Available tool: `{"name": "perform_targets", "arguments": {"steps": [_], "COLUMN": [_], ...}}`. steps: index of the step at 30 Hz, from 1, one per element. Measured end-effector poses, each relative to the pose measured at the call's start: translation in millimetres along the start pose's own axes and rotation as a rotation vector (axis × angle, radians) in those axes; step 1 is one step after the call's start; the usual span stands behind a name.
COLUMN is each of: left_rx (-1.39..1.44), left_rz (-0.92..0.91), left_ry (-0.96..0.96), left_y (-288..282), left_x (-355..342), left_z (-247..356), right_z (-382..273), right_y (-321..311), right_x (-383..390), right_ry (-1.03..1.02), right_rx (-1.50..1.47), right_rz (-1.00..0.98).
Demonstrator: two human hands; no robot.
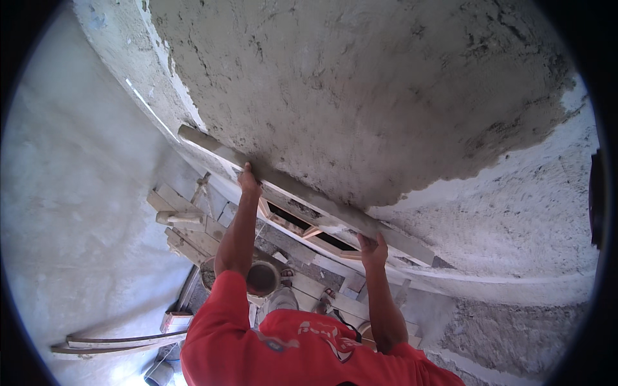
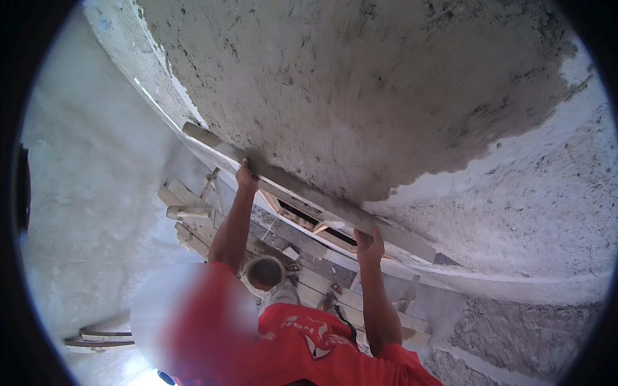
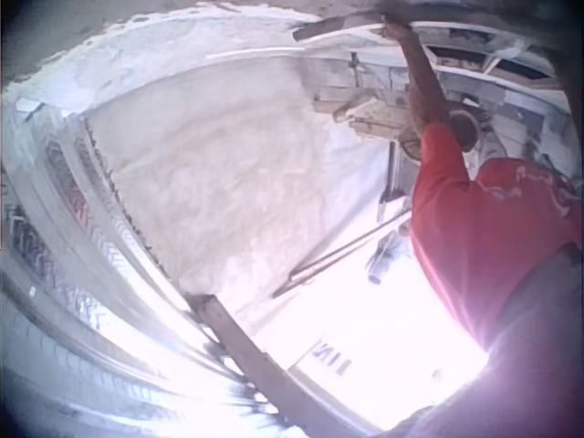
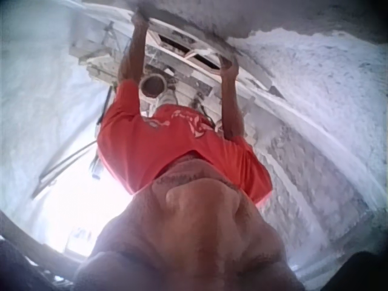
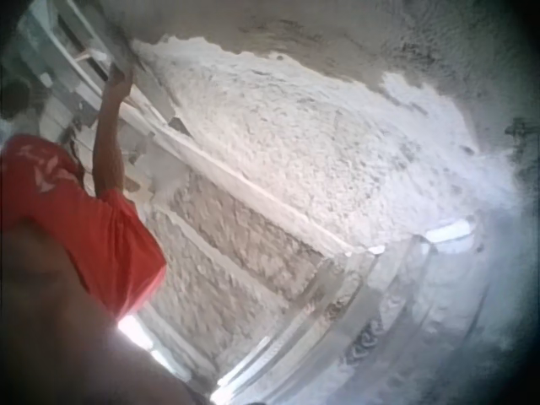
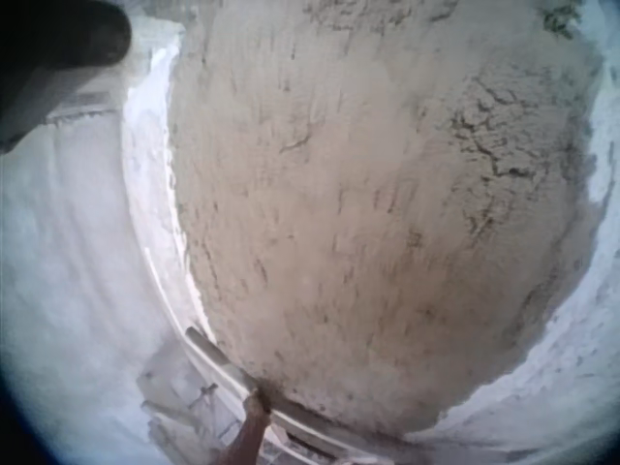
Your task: The person applies wet mortar to a wall opening using a trowel and then uses a wooden board to level the surface. They also scoop more mortar from a bucket.
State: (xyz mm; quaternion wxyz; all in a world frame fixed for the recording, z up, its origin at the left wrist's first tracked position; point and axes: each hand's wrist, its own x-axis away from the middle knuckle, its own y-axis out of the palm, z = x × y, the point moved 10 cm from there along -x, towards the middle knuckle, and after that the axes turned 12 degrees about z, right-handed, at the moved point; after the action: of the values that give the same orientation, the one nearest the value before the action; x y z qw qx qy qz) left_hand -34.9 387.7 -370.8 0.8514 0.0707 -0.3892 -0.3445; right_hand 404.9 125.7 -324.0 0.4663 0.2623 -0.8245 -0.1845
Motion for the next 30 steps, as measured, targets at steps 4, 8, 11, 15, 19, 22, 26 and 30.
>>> {"name": "perform_targets", "arguments": {"steps": [4, 8, 11, 15, 19, 22, 26, 30], "left_rx": [-0.003, -0.049, -0.037, -0.099, -0.147, -0.018, -0.026, 0.017], "left_rz": [-0.002, 0.027, 0.024, 0.038, 0.109, 0.036, 0.003, 0.029], "left_ry": [0.006, 0.02, 0.015, 0.05, 0.039, -0.039, -0.002, 0.005], "left_y": [0.5, 8.8, -5.3, -0.5, -4.9, 7.3, 5.3, 8.6], "left_x": [7.8, 31.4, 14.5, 5.5, -18.8, -20.1, -11.6, 5.5], "left_z": [4.7, -1.9, 1.2, 3.1, 28.3, 33.0, 41.2, 41.8], "right_z": [-8.1, -35.0, -31.1, -26.2, 6.0, 11.8, 9.6, -9.5], "right_y": [-0.2, -7.3, 2.0, -0.3, 22.6, 31.0, 36.3, 32.6], "right_x": [4.5, 6.6, 20.2, 17.1, 17.9, 10.9, 17.9, 27.0], "right_ry": [0.018, -0.035, -0.043, -0.084, -0.042, -0.053, -0.017, -0.031], "right_rx": [-0.02, -0.03, 0.021, 0.056, 0.012, 0.015, -0.032, -0.022], "right_rz": [0.023, -0.023, 0.017, 0.069, -0.024, -0.06, 0.02, 0.042]}}
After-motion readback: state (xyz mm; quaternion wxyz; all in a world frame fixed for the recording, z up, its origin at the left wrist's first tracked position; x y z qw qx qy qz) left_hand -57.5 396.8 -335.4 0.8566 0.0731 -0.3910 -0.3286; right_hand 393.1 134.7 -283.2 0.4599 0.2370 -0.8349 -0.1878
